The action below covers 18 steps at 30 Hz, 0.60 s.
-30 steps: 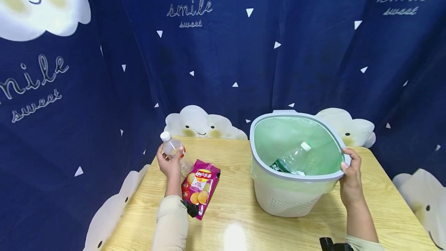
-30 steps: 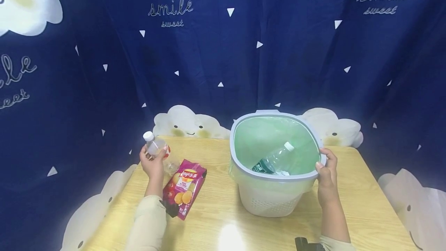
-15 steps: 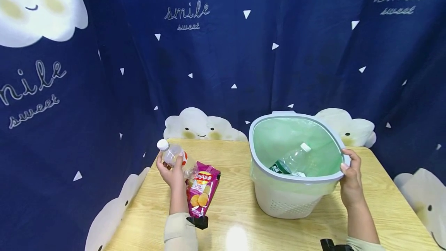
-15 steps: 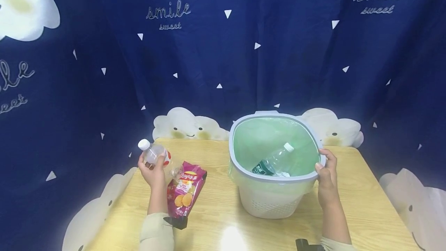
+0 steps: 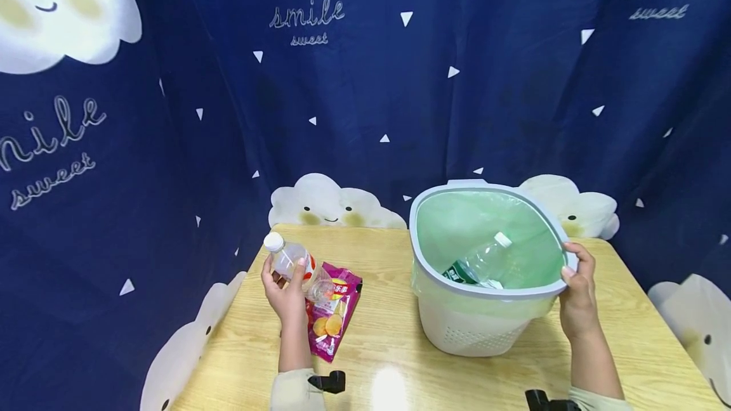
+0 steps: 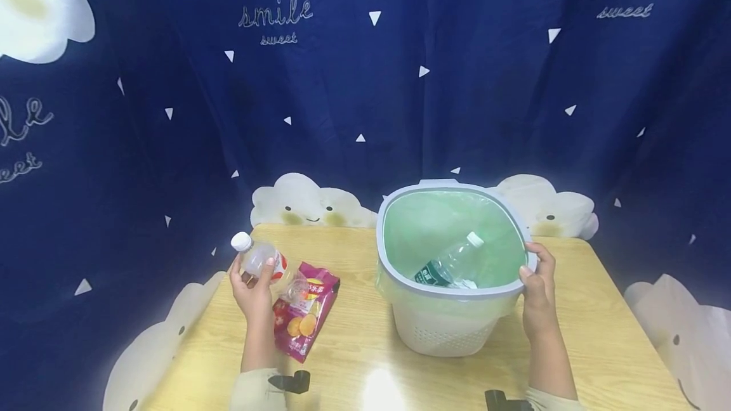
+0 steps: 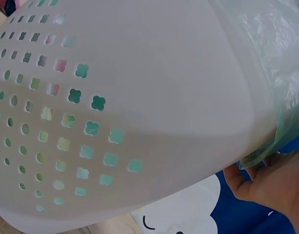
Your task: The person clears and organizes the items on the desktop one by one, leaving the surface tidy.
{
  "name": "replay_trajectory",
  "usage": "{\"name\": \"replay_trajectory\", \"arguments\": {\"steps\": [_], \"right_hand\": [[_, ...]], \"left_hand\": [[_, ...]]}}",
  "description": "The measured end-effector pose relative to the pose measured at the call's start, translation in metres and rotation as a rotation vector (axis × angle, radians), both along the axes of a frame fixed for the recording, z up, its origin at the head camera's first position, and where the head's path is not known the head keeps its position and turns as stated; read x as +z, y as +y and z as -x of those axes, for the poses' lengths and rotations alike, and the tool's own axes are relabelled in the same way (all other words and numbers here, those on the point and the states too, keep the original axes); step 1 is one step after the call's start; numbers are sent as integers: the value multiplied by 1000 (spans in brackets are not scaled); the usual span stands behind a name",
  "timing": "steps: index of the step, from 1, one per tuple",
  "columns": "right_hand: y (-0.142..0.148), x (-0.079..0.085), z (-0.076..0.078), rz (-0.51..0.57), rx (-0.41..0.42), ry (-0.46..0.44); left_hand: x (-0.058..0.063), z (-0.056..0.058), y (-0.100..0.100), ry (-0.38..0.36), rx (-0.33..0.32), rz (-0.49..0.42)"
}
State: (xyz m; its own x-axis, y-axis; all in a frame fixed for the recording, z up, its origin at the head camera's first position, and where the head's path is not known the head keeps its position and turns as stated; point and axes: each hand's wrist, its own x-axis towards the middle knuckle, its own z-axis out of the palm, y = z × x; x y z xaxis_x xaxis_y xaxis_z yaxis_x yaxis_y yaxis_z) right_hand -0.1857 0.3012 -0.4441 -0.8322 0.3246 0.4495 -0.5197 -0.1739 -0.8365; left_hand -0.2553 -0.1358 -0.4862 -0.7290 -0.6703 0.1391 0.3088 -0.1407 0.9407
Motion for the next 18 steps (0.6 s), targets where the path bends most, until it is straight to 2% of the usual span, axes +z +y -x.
{"name": "replay_trajectory", "arguments": {"steps": [10, 18], "right_hand": [[-1, 1, 0, 12, -11, -10], [-1, 0, 2, 29, 12, 17]], "left_hand": [[18, -19, 13, 0, -74, -23], [34, -31, 26, -31, -172, -31]]}}
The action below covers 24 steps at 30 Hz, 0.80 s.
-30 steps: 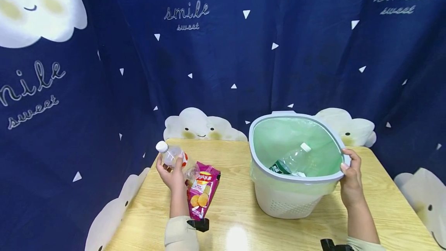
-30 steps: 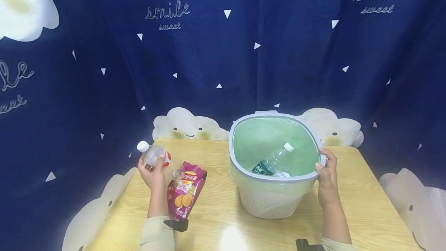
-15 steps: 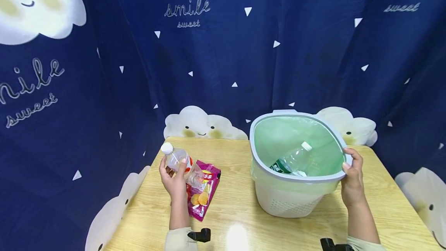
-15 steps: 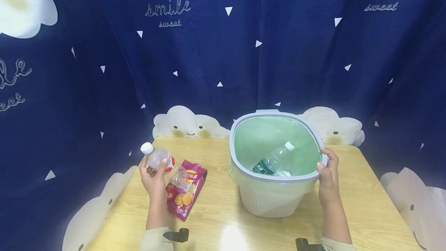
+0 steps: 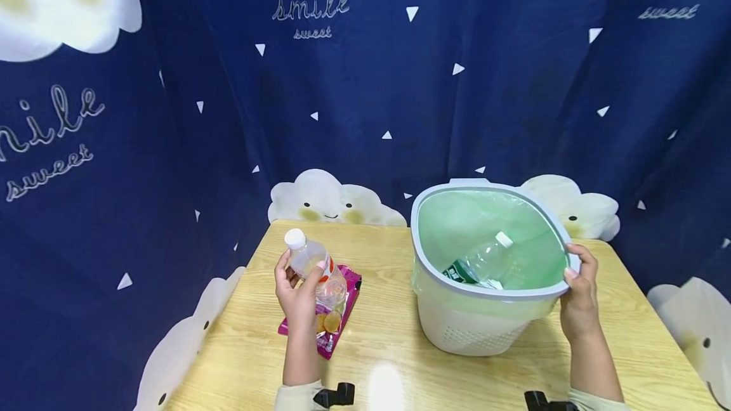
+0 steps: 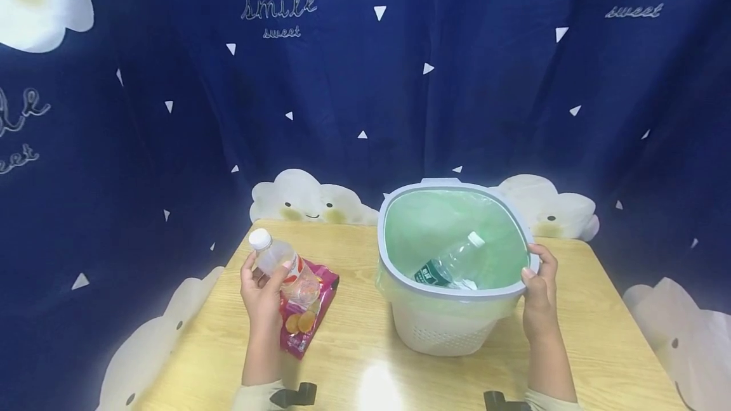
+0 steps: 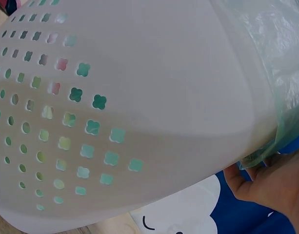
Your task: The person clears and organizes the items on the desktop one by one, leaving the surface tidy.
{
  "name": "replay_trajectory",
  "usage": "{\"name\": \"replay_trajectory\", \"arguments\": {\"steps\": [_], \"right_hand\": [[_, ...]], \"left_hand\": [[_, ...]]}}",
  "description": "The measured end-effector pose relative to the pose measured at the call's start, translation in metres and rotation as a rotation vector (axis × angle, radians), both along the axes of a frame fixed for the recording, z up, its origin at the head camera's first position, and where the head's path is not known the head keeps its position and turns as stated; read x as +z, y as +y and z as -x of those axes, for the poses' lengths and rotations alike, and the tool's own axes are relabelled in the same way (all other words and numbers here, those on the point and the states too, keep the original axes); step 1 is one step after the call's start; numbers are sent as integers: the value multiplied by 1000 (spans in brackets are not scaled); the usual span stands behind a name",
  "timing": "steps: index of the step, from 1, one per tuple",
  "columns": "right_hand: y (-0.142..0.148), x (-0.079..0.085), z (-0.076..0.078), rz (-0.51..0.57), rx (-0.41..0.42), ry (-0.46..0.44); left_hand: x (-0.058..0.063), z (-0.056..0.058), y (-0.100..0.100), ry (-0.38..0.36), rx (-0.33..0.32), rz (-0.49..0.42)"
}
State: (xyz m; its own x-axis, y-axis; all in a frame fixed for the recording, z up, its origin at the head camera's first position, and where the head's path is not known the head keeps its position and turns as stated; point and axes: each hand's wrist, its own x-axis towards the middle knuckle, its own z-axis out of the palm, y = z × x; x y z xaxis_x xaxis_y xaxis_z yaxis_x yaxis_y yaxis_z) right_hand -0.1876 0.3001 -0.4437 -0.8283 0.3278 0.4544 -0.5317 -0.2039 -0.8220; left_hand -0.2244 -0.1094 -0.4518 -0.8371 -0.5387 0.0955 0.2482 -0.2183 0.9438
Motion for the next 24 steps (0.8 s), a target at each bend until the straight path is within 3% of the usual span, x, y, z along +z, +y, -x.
{"name": "replay_trajectory", "arguments": {"steps": [12, 24], "right_hand": [[-1, 1, 1, 14, 1, 5], [-1, 0, 0, 25, 6, 7]], "left_hand": [[19, -8, 2, 9, -40, -14], [46, -14, 23, 116, -174, -75]]}}
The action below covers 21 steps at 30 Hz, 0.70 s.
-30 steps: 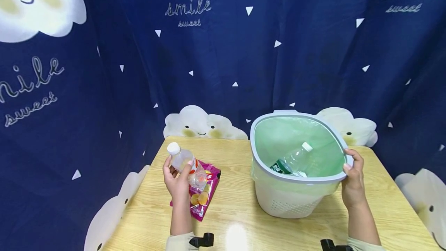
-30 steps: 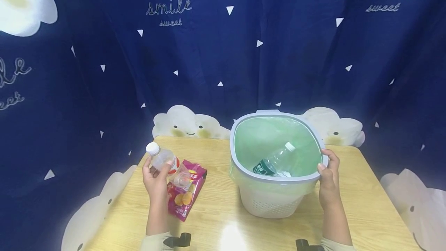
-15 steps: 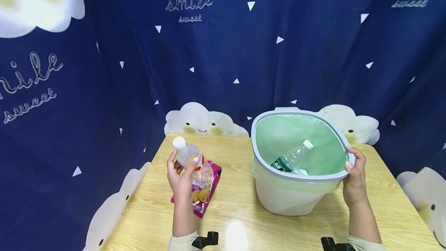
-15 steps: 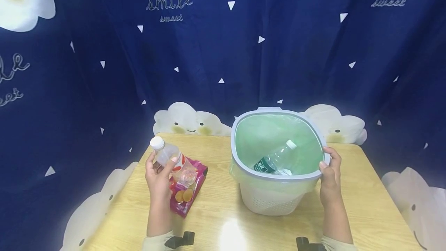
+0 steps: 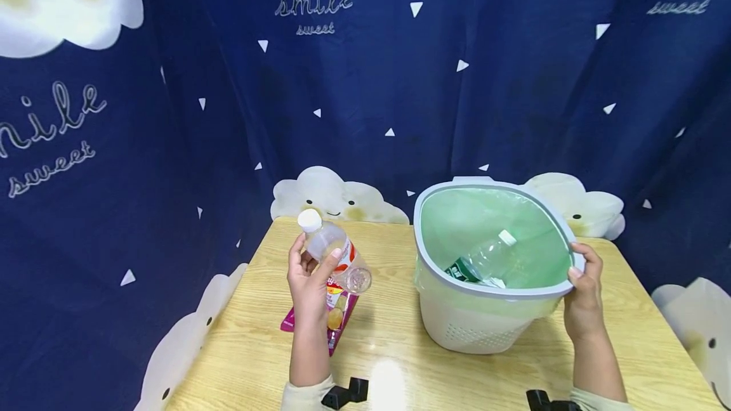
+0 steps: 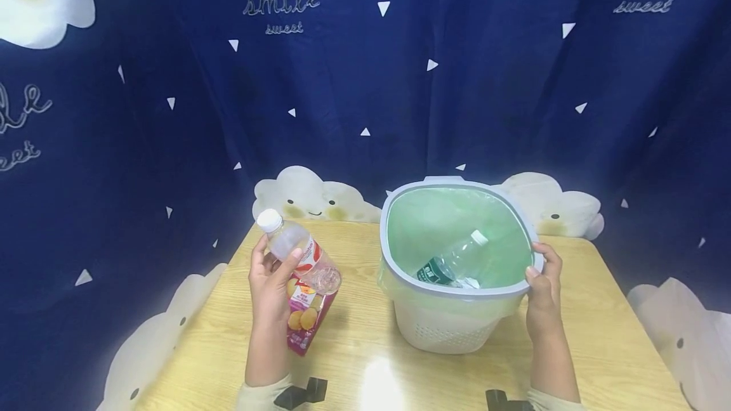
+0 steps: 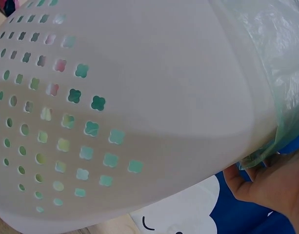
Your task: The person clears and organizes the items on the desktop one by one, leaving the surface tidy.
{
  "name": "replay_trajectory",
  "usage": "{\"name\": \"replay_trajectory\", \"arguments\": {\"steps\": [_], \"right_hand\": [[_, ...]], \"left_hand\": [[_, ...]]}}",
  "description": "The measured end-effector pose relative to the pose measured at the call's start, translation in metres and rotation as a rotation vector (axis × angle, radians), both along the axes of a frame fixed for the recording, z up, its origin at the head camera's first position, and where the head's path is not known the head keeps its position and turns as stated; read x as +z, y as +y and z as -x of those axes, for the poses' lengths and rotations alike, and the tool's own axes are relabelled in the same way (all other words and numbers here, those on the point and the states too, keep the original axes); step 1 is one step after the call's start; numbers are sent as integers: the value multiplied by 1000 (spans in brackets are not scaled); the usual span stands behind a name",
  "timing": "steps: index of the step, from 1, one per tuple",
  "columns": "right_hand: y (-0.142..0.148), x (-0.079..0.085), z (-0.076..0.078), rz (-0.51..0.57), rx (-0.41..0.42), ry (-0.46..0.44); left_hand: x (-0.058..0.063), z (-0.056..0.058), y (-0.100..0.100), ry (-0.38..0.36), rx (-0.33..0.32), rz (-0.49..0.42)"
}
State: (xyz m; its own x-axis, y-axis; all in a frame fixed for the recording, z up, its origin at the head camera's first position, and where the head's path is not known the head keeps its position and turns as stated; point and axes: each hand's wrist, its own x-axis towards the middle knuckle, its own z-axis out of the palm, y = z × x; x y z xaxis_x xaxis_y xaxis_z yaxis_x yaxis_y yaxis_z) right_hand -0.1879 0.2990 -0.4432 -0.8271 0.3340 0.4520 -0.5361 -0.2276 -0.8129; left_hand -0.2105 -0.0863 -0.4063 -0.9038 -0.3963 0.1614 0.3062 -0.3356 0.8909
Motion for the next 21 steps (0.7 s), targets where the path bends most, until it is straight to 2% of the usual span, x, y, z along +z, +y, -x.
{"name": "replay_trajectory", "arguments": {"steps": [12, 21], "right_hand": [[0, 0, -1, -17, -17, -26], [1, -1, -1, -31, -11, -25]], "left_hand": [[40, -10, 20, 144, -132, 11], [71, -4, 32, 238, -191, 56]]}}
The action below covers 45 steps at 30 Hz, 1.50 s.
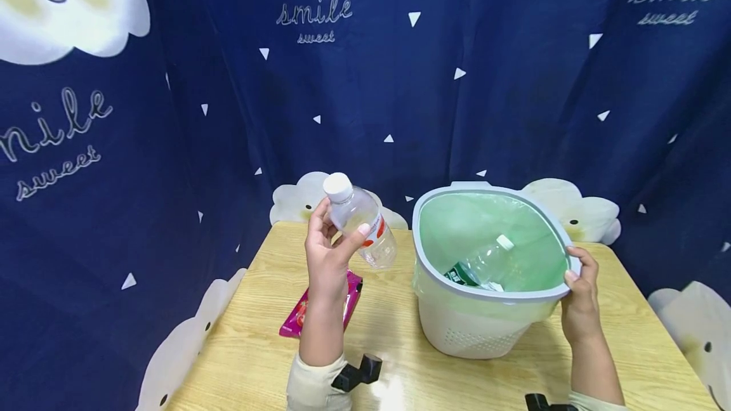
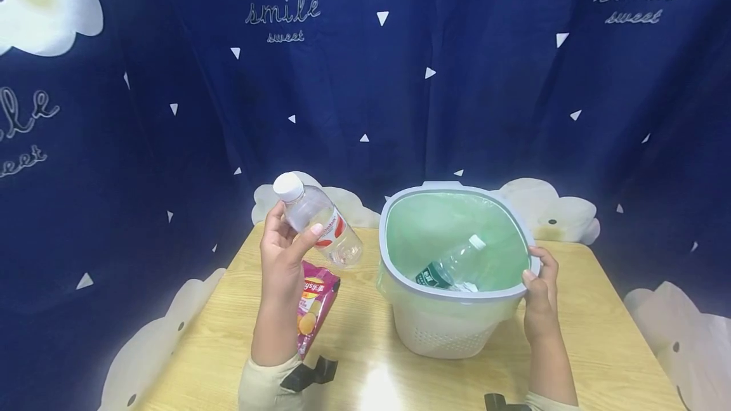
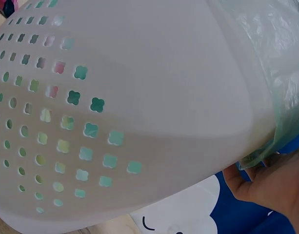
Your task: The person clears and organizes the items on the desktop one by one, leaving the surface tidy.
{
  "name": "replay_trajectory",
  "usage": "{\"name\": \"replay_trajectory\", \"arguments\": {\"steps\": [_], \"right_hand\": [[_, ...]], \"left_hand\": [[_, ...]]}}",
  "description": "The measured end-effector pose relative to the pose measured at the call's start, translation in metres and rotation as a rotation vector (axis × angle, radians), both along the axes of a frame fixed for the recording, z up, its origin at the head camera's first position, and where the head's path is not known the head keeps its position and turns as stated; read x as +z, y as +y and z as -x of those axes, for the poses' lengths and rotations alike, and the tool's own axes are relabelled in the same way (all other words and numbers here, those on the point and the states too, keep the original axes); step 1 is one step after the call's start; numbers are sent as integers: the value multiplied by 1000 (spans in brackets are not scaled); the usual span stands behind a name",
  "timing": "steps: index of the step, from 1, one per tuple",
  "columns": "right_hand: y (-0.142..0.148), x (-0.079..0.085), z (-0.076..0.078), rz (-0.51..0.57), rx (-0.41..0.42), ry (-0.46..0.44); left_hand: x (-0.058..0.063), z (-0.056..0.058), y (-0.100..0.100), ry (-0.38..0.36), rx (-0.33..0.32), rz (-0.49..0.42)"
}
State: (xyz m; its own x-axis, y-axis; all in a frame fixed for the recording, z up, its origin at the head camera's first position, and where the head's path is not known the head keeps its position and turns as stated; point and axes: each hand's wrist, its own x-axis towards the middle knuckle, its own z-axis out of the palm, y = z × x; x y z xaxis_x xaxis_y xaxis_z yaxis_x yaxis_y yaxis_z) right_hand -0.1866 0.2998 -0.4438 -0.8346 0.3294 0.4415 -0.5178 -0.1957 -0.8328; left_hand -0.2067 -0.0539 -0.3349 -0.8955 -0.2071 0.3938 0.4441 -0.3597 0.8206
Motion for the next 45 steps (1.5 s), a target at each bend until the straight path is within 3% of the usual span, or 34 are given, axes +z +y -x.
{"name": "replay_trajectory", "arguments": {"steps": [19, 30, 39, 45], "right_hand": [[-1, 3, -2, -2, -13, -14], [-1, 1, -3, -14, -21, -19], [-2, 0, -4, 4, -35, -23], [-3, 1, -4, -10, -27, -9]], "left_hand": [[33, 31, 18, 10, -41, 92], [57, 40, 19, 78, -45, 65], [78, 49, 23, 133, -87, 111], [86, 58, 32, 108, -149, 83]]}}
